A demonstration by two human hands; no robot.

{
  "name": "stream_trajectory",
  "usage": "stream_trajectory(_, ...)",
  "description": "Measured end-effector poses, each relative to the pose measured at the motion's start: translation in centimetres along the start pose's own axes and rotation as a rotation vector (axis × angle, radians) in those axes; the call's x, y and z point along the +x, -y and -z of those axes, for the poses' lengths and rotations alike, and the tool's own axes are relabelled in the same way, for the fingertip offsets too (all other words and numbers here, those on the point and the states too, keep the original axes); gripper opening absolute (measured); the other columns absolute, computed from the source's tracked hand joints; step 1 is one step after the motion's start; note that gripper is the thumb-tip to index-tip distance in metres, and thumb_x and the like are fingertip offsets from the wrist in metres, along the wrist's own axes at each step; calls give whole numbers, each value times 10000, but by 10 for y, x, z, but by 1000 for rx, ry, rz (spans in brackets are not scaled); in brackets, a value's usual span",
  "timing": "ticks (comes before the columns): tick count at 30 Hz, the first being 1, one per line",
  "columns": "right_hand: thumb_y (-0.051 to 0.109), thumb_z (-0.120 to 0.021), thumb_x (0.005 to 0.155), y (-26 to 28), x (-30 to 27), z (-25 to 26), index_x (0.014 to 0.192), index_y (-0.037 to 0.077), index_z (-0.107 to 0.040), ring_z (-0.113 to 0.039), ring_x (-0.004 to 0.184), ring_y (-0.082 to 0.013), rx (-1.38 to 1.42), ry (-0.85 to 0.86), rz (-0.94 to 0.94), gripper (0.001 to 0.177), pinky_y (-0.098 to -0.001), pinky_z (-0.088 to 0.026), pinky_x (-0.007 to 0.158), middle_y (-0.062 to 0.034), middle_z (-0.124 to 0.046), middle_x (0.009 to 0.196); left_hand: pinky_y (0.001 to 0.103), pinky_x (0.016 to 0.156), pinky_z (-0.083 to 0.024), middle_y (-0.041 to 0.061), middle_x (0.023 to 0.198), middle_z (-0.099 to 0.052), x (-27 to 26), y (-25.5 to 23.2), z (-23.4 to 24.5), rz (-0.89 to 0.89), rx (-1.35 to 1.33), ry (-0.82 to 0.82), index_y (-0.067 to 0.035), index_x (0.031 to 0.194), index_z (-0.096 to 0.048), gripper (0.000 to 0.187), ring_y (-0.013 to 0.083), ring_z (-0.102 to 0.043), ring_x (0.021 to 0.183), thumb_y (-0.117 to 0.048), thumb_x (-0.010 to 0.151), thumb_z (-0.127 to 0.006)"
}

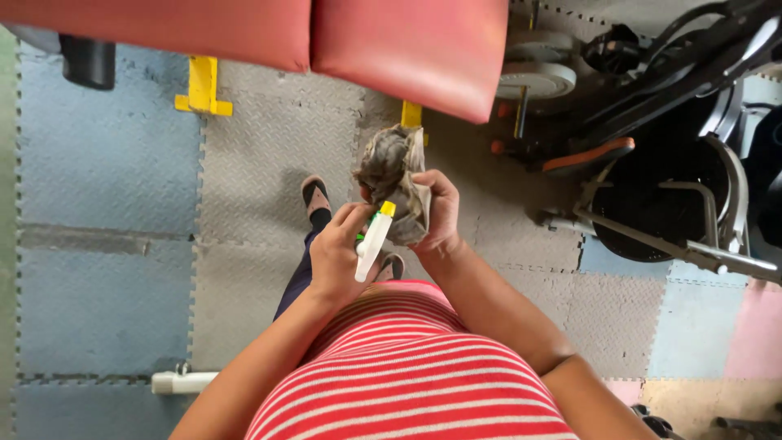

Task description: Cleaning various pieces of gym equipment such as ellipticals and weight benches using a spray bottle and a cloth.

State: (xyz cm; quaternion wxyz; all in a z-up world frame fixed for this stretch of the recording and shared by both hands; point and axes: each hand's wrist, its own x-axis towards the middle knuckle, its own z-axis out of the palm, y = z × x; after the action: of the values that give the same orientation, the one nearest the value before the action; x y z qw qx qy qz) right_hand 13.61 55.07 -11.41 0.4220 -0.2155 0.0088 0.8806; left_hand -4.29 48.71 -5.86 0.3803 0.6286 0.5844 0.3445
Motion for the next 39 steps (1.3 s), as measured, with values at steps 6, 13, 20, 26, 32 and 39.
stream_trajectory(6, 436, -507, 987, 25, 92, -35, 1413, 11, -589, -649, 1184, -424, 124, 23, 139, 607, -521, -501, 1085, -250, -659, 1330, 388, 806, -571, 103, 1181, -691, 94, 50, 39, -144, -79, -38, -93, 1157, -654, 460, 343, -702, 971, -41, 703, -703)
stream_trajectory(13, 510, -404, 1103, 57, 171, -8, 1520, 111, -520, -572, 1342, -400, 185, -14, 374, 589, -566, -445, 1188, -171, -588, 1478, 402, 911, -584, 145, 1194, -683, 213, 76, 71, -332, -190, -58, -63, 1193, -649, 427, 350, -702, 1071, -13, 771, -688)
stream_trajectory(20, 572, -393, 1013, 87, 209, 8, 1447, 219, -527, -564, 1359, -338, 151, -7, 328, 575, -655, -457, 1086, -73, -611, 1450, 345, 935, -606, 96, 1174, -701, 296, 99, 76, -428, -262, -305, -29, 1181, -651, 304, 243, -713, 1058, 54, 890, -679)
stream_trajectory(26, 549, -415, 1070, 118, 274, 90, 1475, 146, -524, -617, 1218, -311, -13, -145, 469, 581, -539, -551, 942, -102, -620, 1389, 286, 810, -633, 114, 1233, -676, 342, 118, 88, -310, -209, -390, 2, 1242, -673, 361, 155, -738, 898, 64, 887, -648)
stream_trajectory(32, 434, -494, 1068, 81, 312, 48, 1538, 149, -486, -571, 1211, -365, -1292, -517, 679, 550, -529, -497, 1005, -157, -510, 1445, 331, 892, -616, 135, 1216, -687, 370, 117, 78, -366, -238, -337, 6, 1246, -660, 354, 243, -727, 986, 40, 893, -664)
stream_trajectory(39, 363, -568, 996, 89, 341, 58, 1512, 251, -530, -188, 1589, -438, -2473, -677, 789, 530, -626, -131, 1255, -123, -245, 1707, 373, 968, -597, 134, 1186, -718, 407, 98, 67, -351, -193, -221, -29, 1220, -686, 381, 305, -727, 1080, 15, 842, -708)
